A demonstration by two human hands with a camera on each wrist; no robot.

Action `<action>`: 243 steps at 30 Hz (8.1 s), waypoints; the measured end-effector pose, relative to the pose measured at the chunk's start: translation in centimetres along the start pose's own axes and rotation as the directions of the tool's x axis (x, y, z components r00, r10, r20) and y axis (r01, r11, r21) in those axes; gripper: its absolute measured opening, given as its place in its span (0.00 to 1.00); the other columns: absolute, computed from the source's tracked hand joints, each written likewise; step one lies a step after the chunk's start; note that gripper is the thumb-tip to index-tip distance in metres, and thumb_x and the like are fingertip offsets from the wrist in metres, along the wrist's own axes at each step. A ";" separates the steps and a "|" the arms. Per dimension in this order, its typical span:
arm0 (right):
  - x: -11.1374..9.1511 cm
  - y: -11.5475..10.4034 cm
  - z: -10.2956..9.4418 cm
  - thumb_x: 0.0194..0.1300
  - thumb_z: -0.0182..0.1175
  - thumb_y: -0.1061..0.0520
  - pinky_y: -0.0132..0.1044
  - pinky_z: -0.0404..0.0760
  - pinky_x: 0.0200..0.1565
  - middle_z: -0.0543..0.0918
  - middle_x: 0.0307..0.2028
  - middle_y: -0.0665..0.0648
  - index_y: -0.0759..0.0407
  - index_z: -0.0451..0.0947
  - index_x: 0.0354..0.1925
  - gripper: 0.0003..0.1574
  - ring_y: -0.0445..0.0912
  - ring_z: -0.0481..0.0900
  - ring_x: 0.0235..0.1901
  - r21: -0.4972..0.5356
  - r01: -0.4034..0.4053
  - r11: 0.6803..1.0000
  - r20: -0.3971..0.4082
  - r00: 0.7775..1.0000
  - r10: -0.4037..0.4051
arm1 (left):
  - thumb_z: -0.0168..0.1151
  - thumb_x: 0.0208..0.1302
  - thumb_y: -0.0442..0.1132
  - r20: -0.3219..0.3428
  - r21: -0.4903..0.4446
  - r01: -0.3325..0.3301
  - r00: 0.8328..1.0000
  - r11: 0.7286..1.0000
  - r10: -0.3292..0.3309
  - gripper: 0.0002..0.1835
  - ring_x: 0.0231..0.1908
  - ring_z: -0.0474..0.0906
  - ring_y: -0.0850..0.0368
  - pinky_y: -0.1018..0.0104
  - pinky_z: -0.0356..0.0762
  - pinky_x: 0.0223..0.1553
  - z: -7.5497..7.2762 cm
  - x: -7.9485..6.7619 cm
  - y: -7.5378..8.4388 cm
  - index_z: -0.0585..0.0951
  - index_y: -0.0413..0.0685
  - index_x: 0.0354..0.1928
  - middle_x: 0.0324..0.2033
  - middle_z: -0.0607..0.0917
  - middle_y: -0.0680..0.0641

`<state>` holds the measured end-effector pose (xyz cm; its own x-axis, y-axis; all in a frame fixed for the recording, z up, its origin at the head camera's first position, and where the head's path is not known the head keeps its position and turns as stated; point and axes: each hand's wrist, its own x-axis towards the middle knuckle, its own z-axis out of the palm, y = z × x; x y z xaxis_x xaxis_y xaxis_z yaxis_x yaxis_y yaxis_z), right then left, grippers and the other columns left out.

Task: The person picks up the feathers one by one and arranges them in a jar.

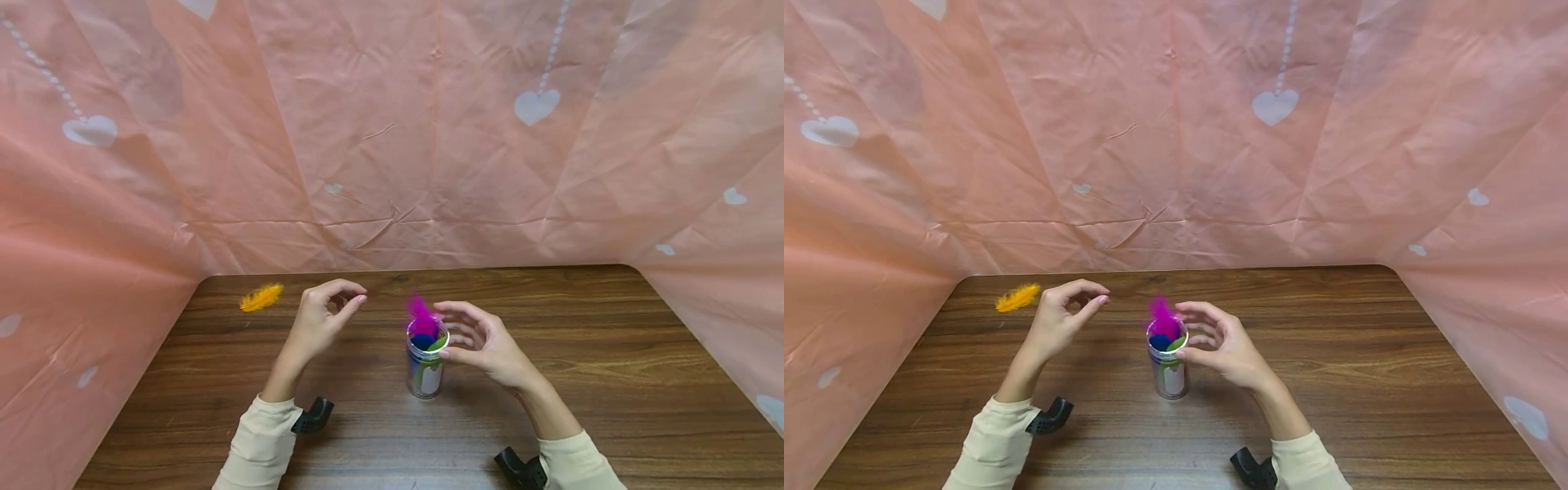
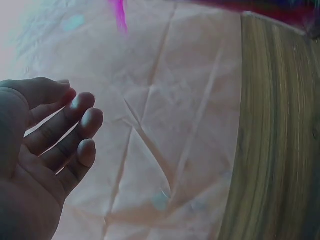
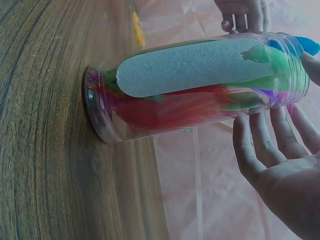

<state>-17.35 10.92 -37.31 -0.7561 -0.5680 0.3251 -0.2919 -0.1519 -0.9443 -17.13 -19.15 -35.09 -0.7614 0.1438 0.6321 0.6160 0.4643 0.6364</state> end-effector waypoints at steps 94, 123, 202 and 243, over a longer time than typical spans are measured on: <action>0.0 0.4 0.0 0.63 0.68 0.73 0.37 0.82 0.59 0.81 0.59 0.54 0.83 0.63 0.66 0.38 0.44 0.81 0.58 0.041 0.022 0.999 0.021 1.000 -0.023 | 0.66 0.61 0.26 -0.047 0.673 0.275 0.942 0.687 -0.332 0.08 0.38 0.83 0.30 0.38 0.80 0.41 -7.1 -2.8 -14.9 0.83 0.30 0.42 0.38 0.85 0.32; 0.0 0.5 0.1 0.63 0.68 0.73 0.38 0.82 0.59 0.81 0.59 0.55 0.78 0.66 0.67 0.37 0.44 0.81 0.59 0.050 0.007 0.999 0.017 1.000 -0.008 | 0.67 0.62 0.28 0.071 0.721 0.245 0.904 0.648 -0.421 0.13 0.42 0.82 0.29 0.36 0.79 0.45 -9.3 -1.9 -17.3 0.81 0.29 0.48 0.44 0.83 0.29; 0.1 0.4 0.1 0.62 0.68 0.74 0.36 0.82 0.59 0.81 0.59 0.53 0.84 0.62 0.65 0.39 0.44 0.81 0.58 0.035 0.017 0.999 0.016 1.000 -0.017 | 0.76 0.54 0.22 -0.209 0.161 0.166 0.969 0.973 -0.131 0.09 0.25 0.78 0.58 0.85 0.70 0.29 -4.0 0.9 -5.6 0.87 0.32 0.38 0.27 0.88 0.38; 0.9 0.8 0.3 0.62 0.69 0.72 0.36 0.82 0.58 0.81 0.59 0.51 0.77 0.67 0.66 0.37 0.43 0.81 0.58 0.039 0.014 0.999 0.010 1.000 -0.014 | 0.72 0.52 0.15 -0.256 -0.231 -0.153 0.962 0.961 0.092 0.09 0.32 0.80 0.62 0.76 0.81 0.39 0.5 3.1 2.3 0.84 0.25 0.35 0.31 0.86 0.33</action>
<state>-18.11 9.99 -37.81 -0.7462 -0.5736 0.3379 -0.2794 -0.1909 -0.9410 -18.21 -17.26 -31.88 -0.6244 -0.0427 0.7800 0.7551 0.2226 0.6166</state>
